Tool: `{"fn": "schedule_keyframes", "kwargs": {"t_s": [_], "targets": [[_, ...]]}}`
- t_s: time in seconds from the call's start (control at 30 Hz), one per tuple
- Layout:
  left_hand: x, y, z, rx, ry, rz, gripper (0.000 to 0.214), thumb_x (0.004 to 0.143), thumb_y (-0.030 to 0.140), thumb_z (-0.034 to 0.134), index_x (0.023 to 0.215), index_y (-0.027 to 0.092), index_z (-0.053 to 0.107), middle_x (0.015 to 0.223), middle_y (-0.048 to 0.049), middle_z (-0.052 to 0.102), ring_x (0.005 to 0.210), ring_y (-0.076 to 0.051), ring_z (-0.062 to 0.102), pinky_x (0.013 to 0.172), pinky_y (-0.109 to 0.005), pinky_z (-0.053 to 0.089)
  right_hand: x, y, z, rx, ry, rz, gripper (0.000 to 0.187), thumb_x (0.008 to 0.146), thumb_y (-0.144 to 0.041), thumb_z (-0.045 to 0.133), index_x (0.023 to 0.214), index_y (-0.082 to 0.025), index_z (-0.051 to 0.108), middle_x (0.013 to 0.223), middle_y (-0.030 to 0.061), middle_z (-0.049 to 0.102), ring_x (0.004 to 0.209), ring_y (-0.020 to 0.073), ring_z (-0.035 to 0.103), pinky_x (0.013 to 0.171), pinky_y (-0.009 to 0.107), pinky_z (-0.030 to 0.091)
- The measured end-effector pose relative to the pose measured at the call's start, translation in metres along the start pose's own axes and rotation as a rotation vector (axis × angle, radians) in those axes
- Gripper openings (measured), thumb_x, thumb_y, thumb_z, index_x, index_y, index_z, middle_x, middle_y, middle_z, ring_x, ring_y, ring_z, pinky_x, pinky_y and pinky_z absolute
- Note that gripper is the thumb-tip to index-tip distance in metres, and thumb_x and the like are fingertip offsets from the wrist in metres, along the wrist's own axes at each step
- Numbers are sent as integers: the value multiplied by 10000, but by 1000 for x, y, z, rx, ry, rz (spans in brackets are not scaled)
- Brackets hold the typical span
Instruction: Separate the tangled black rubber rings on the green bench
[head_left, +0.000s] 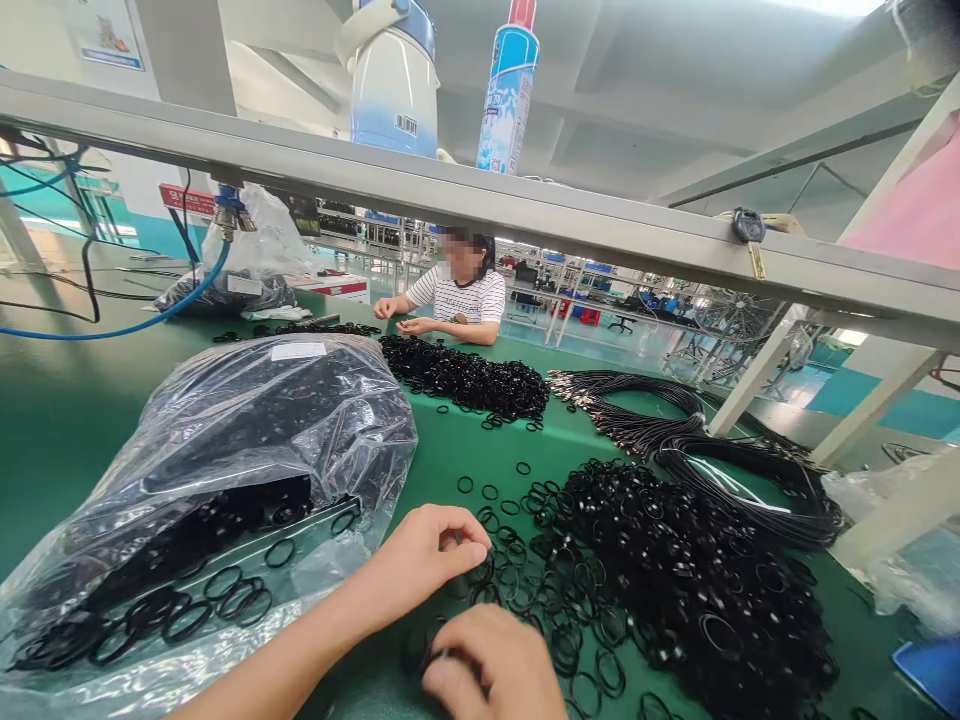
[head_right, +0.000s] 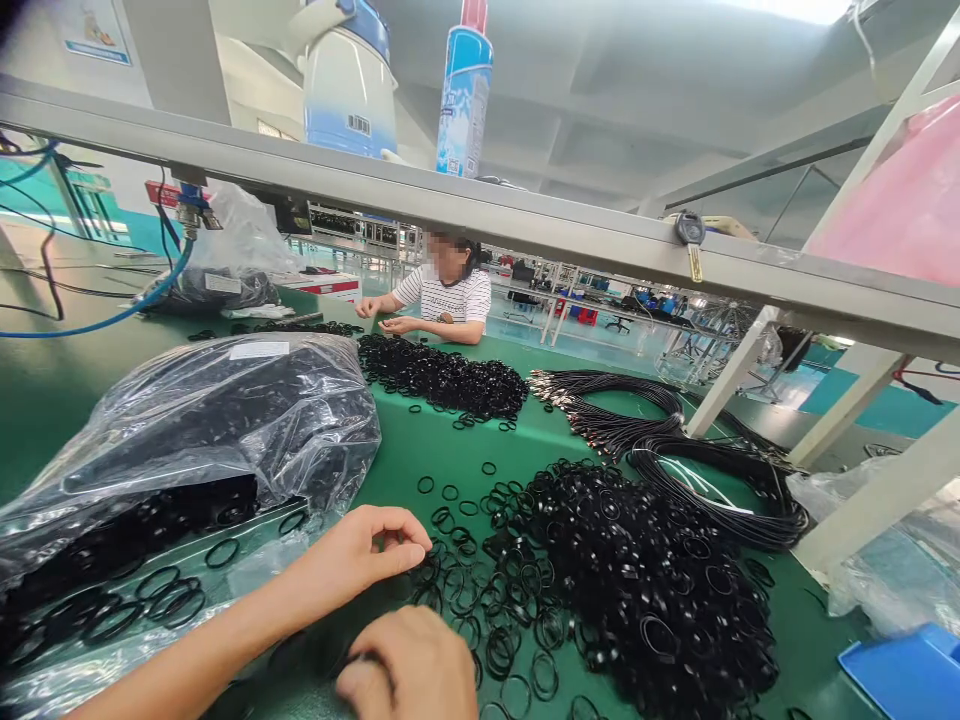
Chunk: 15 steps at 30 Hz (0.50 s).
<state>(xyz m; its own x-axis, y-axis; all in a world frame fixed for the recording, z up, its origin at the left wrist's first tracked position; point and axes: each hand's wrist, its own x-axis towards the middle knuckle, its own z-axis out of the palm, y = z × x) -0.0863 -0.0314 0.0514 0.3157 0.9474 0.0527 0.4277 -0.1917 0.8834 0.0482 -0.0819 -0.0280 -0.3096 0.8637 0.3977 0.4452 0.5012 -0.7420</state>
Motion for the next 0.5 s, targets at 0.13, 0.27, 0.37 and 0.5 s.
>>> {"fn": "schedule_keyframes", "kwargs": {"t_s": [0.13,0.27,0.37,0.5], "targets": [[-6,9,4,-264,-192,-88,338,831,457,515,970,209,699,898,-29,686,753,-177,604,581,-234,470,20,-6,-54,391,-40,387,154,781,-321,619,781,-180,681,675,23,652,586,159,573,543,243,443],[-5,6,14,-405,-273,-142,287,761,395,640,926,167,698,655,0,655,564,-129,566,517,-217,463,23,0,-67,536,5,455,237,736,-363,687,814,-139,689,675,60,681,607,172,617,525,235,441],[1,-5,19,-394,-132,-134,290,757,411,643,856,145,700,547,39,562,482,-94,482,469,-195,402,23,4,-67,635,43,485,230,692,-309,715,828,-124,699,660,63,684,608,165,635,508,215,432],[7,-13,18,-486,-31,-172,354,767,494,608,859,156,656,541,87,434,419,-50,295,378,-159,241,26,5,-68,682,126,550,285,595,-296,777,797,-111,701,585,37,645,530,148,597,464,215,422]]}}
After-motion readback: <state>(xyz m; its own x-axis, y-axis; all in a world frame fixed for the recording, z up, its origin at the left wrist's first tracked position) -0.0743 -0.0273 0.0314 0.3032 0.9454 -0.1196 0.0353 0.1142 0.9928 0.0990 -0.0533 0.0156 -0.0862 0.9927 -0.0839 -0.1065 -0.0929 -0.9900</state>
